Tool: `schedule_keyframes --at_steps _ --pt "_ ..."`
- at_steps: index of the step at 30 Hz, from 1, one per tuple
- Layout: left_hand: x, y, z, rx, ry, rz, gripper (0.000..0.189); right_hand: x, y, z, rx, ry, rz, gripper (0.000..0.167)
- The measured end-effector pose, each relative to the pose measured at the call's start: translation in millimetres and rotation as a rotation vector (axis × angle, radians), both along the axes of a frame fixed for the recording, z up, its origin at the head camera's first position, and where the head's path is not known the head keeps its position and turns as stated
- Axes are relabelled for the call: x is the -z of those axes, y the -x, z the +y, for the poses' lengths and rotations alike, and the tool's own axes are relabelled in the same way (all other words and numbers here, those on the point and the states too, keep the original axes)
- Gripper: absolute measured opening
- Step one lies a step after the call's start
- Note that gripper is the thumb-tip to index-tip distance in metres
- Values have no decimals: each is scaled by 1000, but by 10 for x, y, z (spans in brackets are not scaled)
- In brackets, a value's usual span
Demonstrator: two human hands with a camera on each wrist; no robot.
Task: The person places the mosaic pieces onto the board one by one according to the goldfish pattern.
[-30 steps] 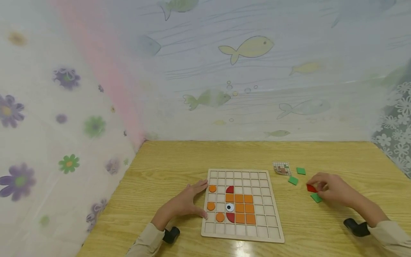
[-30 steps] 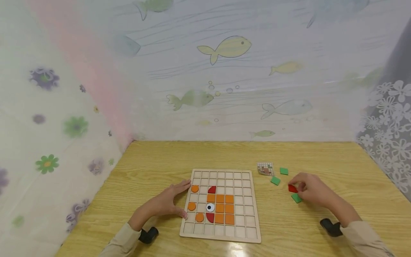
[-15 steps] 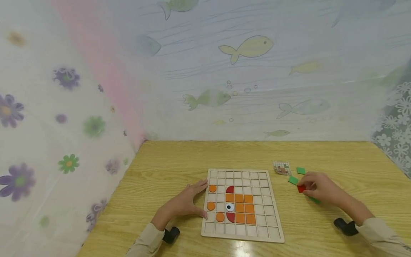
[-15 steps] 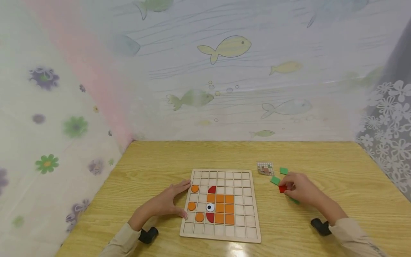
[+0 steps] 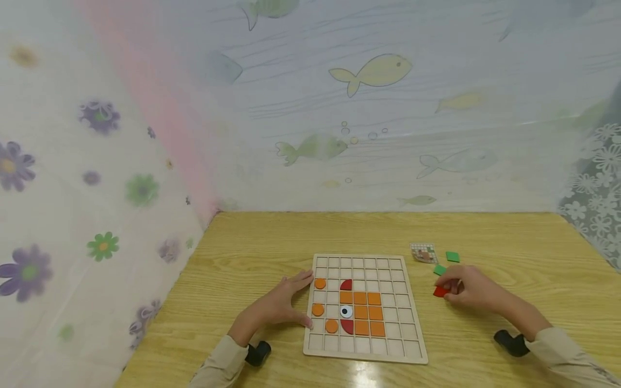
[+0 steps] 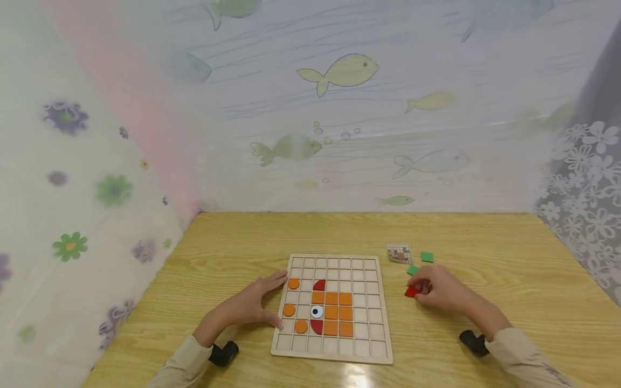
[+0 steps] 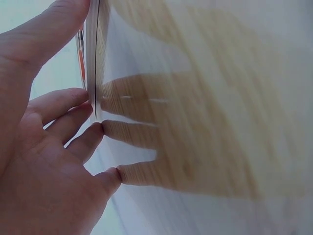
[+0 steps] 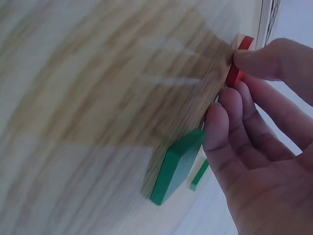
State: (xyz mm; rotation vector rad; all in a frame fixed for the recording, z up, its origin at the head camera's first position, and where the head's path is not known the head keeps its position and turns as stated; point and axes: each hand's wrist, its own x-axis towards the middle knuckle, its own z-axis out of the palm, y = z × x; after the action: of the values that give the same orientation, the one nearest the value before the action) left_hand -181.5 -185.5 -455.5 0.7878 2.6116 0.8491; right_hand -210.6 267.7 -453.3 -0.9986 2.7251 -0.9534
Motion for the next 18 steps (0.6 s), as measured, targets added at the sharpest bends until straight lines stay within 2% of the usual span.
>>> schedule_keyframes --at_steps 2,6,15,18 --pt "7 2 -1 0 0 1 101 4 -6 -22 5 3 -25 18" --pt "23 9 -2 8 8 14 101 17 -39 -58 -5 27 -12 16" --pt "11 1 -1 1 2 5 101 26 -113 -154 9 5 117 16" --pt "8 4 1 4 1 11 101 0 -116 -189 9 -8 120 16"
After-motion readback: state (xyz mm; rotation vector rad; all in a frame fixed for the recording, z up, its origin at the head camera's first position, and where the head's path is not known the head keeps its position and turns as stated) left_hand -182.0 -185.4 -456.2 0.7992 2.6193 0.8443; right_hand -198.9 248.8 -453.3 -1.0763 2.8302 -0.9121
